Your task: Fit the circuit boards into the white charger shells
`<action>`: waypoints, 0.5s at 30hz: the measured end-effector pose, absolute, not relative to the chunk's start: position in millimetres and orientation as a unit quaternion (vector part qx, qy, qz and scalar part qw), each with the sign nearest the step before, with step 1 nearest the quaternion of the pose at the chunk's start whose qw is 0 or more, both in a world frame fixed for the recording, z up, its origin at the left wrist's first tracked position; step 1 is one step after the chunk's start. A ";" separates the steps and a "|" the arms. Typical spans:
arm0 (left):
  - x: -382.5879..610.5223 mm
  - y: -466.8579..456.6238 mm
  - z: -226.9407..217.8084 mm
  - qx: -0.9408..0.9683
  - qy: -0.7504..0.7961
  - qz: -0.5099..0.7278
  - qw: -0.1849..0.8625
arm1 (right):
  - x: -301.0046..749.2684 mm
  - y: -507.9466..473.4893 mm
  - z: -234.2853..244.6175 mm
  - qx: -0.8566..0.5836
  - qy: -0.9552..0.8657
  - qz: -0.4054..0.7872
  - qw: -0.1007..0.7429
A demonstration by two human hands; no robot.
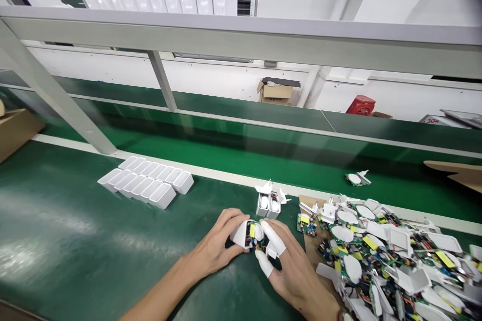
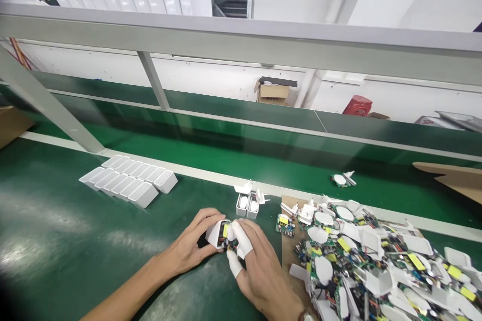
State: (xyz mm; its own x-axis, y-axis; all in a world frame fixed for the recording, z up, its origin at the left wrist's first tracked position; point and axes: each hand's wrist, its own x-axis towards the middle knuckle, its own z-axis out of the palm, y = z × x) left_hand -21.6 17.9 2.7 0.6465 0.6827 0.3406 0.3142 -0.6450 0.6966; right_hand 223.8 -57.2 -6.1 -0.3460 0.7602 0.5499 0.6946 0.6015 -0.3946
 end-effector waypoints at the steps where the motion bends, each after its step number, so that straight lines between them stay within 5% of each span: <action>1: -22.1 17.4 2.8 0.851 0.295 0.296 0.318 | 224.0 -57.2 -8.0 -0.441 -0.819 0.048 0.363; 15: -22.9 18.6 -2.3 0.843 0.304 0.277 0.347 | 223.2 -58.0 -2.0 -0.448 -0.814 0.052 0.367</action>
State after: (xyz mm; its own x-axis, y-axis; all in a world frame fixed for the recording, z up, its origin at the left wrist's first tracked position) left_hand -22.9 18.6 -2.3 0.6610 0.7053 0.2564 0.3198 -0.5738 0.7540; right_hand 223.2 -58.0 -2.0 -0.3291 0.7678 0.5498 0.6907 0.5927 -0.4142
